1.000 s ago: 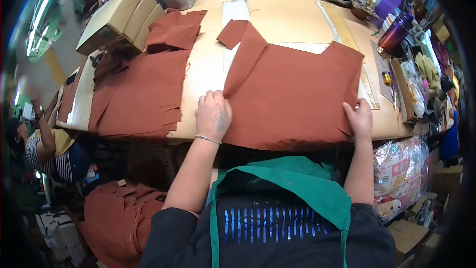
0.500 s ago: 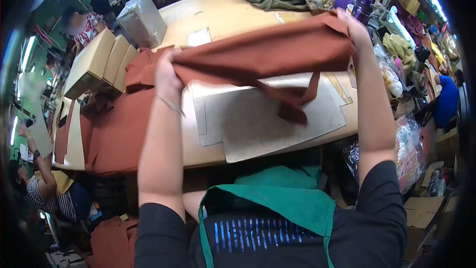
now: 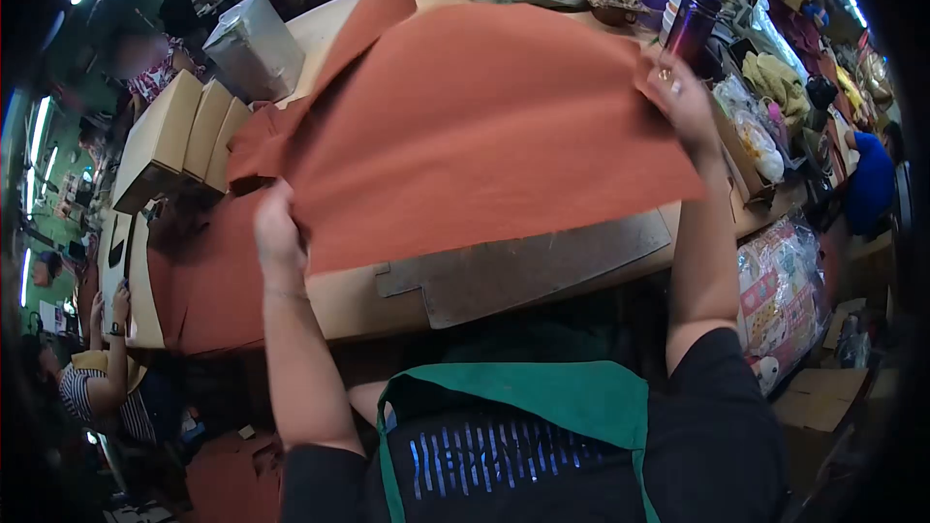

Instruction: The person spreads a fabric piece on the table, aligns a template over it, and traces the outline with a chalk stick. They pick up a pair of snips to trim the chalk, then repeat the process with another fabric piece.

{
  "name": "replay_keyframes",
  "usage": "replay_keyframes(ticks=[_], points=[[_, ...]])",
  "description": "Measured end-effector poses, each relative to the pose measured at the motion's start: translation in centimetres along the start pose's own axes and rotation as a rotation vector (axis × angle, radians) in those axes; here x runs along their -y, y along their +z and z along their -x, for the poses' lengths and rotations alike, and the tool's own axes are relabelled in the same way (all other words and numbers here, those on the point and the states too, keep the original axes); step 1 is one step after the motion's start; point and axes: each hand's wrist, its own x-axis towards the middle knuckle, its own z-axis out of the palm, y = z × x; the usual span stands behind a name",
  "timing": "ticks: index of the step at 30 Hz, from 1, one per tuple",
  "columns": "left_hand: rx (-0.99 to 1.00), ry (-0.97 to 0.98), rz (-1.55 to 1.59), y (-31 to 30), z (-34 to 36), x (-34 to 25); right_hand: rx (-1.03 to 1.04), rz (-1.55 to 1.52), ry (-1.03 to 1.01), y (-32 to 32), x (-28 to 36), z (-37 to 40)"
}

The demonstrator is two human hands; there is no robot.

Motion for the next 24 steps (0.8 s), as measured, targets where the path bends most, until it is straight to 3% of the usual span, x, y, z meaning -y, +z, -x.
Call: replay_keyframes(ticks=[1, 2, 3, 4, 6, 7, 8, 9, 10, 12, 13, 14, 16, 17, 22, 24], points=[[-0.183, -0.278, -0.241, -2.6, 2.1, 2.7, 0.062, -0.005, 0.164, -1.3, -3.0, 1.9], [-0.283, -0.316, -0.302, -0.7, 4.8, 3.8, 0.124, 0.0, 0.328, -2.6, -6.1, 3.7], [-0.161, -0.287, -0.736, -3.2, 5.4, 6.0, 0.185, 0.073, 0.316, -3.1, -7.7, 5.1], [-0.094, -0.317, -0.913, -2.5, 5.8, 5.5, 0.239, 0.385, 0.197, -3.0, -8.0, 6.3], [0.049, -0.374, -1.268, -0.3, 6.5, 2.7, 0.147, 0.265, 0.5, -2.7, -6.9, 6.8], [0.171, -0.446, -1.498, 0.2, 6.1, 2.2, 0.096, 0.527, 0.423, -2.7, -6.6, 6.6], [0.086, -0.184, -1.591, 0.3, 6.3, 2.7, 0.036, 0.784, 0.335, -2.7, -6.4, 5.9], [0.003, 0.092, -1.665, 0.7, 6.5, 3.5, -0.033, 1.037, 0.24, -2.5, -6.0, 5.2], [-0.076, 0.374, -1.719, 1.4, 6.7, 4.0, -0.047, 1.079, 0.137, -2.0, -5.6, 4.9], [0.134, 0.392, -1.616, 4.4, 5.4, 4.6, -0.068, 1.166, -0.064, 0.8, -4.5, 4.6], [0.238, 0.397, -1.556, 5.8, 4.7, 5.0, 0.072, 1.208, -0.074, 2.2, -4.6, 4.7], [0.23, 0.315, -1.602, 6.6, 4.0, 6.1, 0.213, 1.248, -0.081, 3.5, -4.9, 5.0], [0.229, 0.159, -1.687, 8.0, 2.9, 8.8, 0.226, 1.299, 0.019, 5.2, -4.9, 6.5], [0.202, 0.062, -1.799, 9.0, 3.0, 9.0, 0.159, 1.281, 0.038, 5.0, -5.8, 7.0], [0.137, 0.169, -1.773, 4.2, -1.6, 10.3, -0.091, 1.325, 0.057, 0.5, -9.5, 6.4], [0.076, 0.078, -1.822, 2.9, -3.1, 9.7, -0.106, 1.285, 0.202, 0.1, -9.5, 6.0]])
